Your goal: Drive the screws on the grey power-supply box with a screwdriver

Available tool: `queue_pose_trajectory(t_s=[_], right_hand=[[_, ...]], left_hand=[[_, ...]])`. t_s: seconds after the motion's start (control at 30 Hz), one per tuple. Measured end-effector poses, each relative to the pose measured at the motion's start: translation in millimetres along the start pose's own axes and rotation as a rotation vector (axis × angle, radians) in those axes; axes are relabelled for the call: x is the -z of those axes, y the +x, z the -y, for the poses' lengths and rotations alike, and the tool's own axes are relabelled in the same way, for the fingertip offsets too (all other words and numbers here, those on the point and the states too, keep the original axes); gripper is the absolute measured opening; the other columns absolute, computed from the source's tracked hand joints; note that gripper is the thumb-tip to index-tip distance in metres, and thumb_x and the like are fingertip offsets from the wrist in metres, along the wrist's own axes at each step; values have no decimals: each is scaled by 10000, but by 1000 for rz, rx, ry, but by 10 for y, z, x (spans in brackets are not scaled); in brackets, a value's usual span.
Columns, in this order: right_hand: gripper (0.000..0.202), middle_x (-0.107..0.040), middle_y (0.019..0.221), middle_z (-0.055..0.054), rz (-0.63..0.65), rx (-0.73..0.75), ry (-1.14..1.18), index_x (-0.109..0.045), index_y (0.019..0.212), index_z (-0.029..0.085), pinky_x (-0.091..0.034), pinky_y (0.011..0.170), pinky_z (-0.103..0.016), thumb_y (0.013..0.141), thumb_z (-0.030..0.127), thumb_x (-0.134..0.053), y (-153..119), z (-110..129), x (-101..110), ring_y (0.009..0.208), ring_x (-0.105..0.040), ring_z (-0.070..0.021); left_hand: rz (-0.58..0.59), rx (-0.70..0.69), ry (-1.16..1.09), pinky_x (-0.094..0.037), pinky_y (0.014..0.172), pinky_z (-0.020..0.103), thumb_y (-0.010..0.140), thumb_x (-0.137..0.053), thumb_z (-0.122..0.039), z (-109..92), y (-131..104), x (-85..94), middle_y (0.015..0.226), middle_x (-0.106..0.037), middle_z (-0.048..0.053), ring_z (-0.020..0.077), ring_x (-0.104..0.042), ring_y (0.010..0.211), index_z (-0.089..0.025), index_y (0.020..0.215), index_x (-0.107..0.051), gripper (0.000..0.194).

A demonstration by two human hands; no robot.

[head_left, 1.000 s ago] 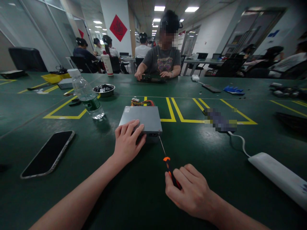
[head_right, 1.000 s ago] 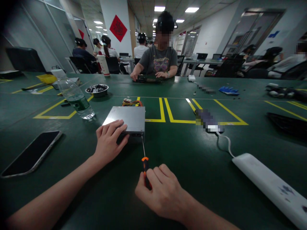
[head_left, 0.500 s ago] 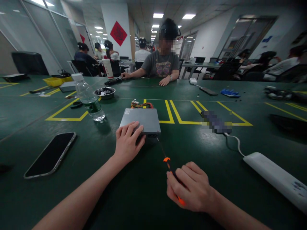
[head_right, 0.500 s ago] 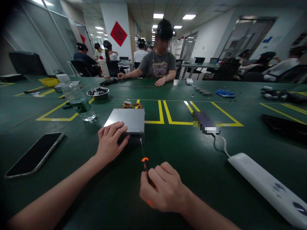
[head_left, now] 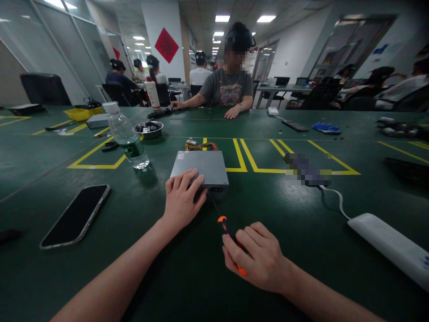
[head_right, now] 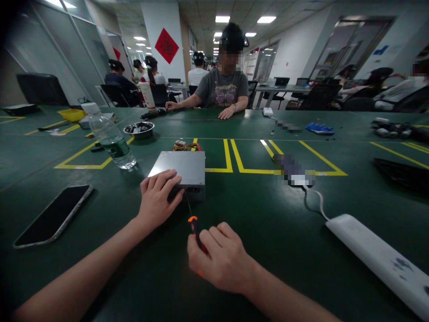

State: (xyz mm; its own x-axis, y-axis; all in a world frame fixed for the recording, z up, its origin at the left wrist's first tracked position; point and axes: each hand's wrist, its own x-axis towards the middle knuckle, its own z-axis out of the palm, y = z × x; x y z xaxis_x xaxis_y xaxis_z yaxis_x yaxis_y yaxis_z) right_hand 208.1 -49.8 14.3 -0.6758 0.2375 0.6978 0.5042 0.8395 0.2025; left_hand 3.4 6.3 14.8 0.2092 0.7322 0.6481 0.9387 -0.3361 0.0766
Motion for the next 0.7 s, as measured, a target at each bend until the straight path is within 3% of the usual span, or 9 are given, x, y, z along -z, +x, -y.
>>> queue_pose_trajectory(t_s=[0.7], right_hand=[[169, -523, 615, 12, 13, -8, -24, -527, 930, 169, -310, 537, -274, 771, 167, -583, 2, 45, -4, 550, -431, -118]], left_hand=[[0, -1, 17, -295, 903, 431, 841, -483, -326, 11, -15, -22, 1237, -537, 84, 246, -447, 1166, -239, 1118, -517, 293]])
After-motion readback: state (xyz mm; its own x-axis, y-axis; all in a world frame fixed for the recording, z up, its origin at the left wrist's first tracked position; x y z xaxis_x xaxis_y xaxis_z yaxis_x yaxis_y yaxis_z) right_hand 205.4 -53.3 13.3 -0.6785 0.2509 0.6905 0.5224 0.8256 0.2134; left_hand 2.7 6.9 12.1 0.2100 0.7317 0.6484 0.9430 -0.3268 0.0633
